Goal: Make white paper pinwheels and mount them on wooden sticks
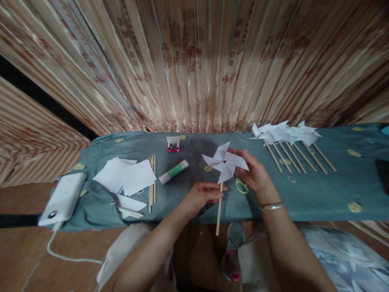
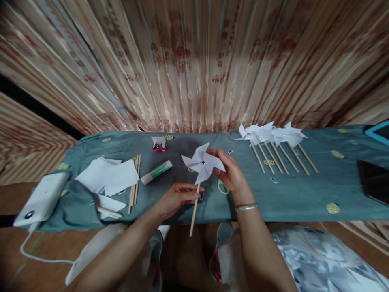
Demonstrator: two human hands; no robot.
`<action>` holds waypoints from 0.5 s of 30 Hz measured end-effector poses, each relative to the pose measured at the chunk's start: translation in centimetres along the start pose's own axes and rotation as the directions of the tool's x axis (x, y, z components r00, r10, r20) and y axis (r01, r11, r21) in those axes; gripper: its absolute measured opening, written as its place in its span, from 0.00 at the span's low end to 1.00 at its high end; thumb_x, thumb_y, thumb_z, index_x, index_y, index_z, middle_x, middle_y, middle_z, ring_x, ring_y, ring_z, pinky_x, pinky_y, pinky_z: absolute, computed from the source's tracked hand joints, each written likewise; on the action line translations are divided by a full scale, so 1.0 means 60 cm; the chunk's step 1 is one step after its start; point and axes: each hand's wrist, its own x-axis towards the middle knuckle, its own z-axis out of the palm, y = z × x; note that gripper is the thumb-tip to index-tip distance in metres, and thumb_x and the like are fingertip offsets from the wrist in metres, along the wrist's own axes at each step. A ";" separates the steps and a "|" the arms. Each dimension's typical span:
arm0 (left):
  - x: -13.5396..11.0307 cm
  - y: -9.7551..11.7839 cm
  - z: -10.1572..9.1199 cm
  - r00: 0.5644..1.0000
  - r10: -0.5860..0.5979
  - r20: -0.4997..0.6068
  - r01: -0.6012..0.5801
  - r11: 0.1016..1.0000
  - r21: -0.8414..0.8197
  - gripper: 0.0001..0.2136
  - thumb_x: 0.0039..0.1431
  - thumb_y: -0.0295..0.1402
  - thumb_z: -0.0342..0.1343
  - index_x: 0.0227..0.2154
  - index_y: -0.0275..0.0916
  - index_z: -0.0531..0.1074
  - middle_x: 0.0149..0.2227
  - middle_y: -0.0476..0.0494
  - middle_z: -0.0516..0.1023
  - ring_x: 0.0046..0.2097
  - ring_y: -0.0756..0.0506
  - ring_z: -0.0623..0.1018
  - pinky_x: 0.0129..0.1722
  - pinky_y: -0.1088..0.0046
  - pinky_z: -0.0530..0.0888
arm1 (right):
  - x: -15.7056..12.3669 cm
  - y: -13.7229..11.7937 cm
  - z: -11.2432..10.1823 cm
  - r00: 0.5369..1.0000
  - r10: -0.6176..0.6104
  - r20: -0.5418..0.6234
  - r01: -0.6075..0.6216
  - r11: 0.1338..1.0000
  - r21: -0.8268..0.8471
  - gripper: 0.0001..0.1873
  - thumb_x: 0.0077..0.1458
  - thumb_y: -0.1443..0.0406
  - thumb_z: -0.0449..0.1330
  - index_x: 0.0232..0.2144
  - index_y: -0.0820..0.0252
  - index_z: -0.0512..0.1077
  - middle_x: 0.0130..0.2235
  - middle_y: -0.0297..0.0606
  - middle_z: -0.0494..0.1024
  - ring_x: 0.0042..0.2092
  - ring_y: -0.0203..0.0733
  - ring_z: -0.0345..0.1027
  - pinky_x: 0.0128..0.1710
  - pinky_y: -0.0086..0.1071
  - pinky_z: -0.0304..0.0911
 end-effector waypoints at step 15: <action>0.000 0.005 -0.002 1.000 0.004 0.001 -0.004 1.000 -0.011 0.21 0.29 0.38 0.74 0.30 0.35 0.82 0.24 0.47 0.77 0.28 0.53 0.72 0.32 0.76 0.68 | 0.004 -0.006 -0.009 0.998 0.040 0.057 -0.039 0.999 -0.028 0.24 0.54 0.45 0.58 0.40 0.55 0.79 0.37 0.38 0.81 0.27 0.35 0.70 0.27 0.27 0.68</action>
